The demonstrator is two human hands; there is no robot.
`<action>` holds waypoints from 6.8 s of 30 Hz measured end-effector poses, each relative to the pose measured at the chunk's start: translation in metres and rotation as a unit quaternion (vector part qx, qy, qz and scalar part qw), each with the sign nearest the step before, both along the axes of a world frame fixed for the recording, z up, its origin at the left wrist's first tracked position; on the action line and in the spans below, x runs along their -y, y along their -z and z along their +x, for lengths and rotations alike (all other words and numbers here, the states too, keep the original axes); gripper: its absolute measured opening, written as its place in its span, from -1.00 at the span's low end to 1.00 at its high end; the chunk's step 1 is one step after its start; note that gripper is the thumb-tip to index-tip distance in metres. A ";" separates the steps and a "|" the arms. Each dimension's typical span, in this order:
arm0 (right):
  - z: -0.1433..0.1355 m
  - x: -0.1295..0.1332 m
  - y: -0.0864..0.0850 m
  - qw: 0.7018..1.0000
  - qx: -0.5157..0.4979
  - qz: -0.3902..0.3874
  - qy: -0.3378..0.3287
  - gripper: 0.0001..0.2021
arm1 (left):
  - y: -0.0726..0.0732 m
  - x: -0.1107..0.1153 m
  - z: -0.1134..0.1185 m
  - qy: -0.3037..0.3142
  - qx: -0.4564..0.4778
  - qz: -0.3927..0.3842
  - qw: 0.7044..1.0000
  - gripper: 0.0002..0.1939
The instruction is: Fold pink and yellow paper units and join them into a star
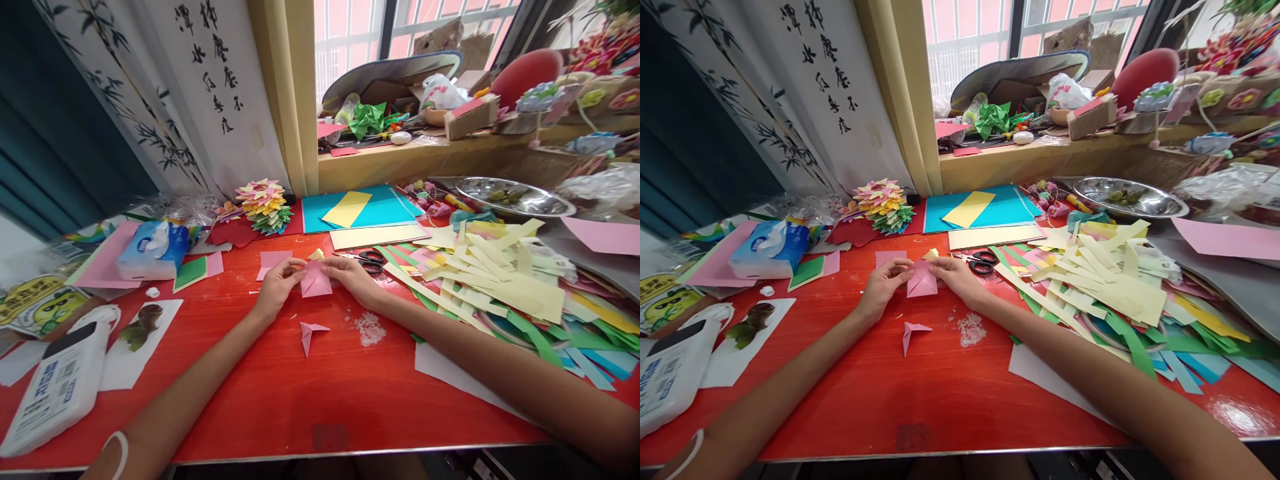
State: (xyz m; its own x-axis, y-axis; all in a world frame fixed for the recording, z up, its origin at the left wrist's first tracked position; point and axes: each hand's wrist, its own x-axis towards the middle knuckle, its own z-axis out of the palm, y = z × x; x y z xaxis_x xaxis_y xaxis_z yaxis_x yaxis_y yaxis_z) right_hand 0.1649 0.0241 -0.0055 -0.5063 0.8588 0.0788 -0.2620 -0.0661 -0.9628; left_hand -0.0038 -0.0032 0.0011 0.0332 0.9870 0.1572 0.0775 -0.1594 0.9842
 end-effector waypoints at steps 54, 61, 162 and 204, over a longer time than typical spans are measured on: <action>0.003 0.003 -0.006 0.967 0.182 0.167 0.058 -0.71 | -0.001 0.004 0.002 0.045 -0.152 0.074 0.985 -0.84; 0.005 0.004 -0.005 0.944 0.225 0.224 0.088 -0.73 | -0.003 0.005 0.004 0.064 -0.147 0.075 0.984 -0.87; 0.002 0.006 -0.007 0.988 0.116 0.096 -0.026 -0.75 | -0.005 0.006 0.004 0.030 -0.126 0.046 0.990 -0.81; 0.004 0.000 -0.002 0.999 0.002 0.033 -0.012 -0.83 | -0.003 0.001 0.002 0.039 -0.002 0.015 0.999 -0.83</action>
State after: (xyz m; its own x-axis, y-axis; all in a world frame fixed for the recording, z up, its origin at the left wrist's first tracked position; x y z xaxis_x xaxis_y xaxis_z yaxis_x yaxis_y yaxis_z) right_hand 0.1689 0.0243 -0.0038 -0.5268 0.8395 0.1331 -0.2575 -0.0084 -0.9662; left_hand -0.0014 -0.0042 0.0037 0.1104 0.9763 0.1861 0.0670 -0.1941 0.9787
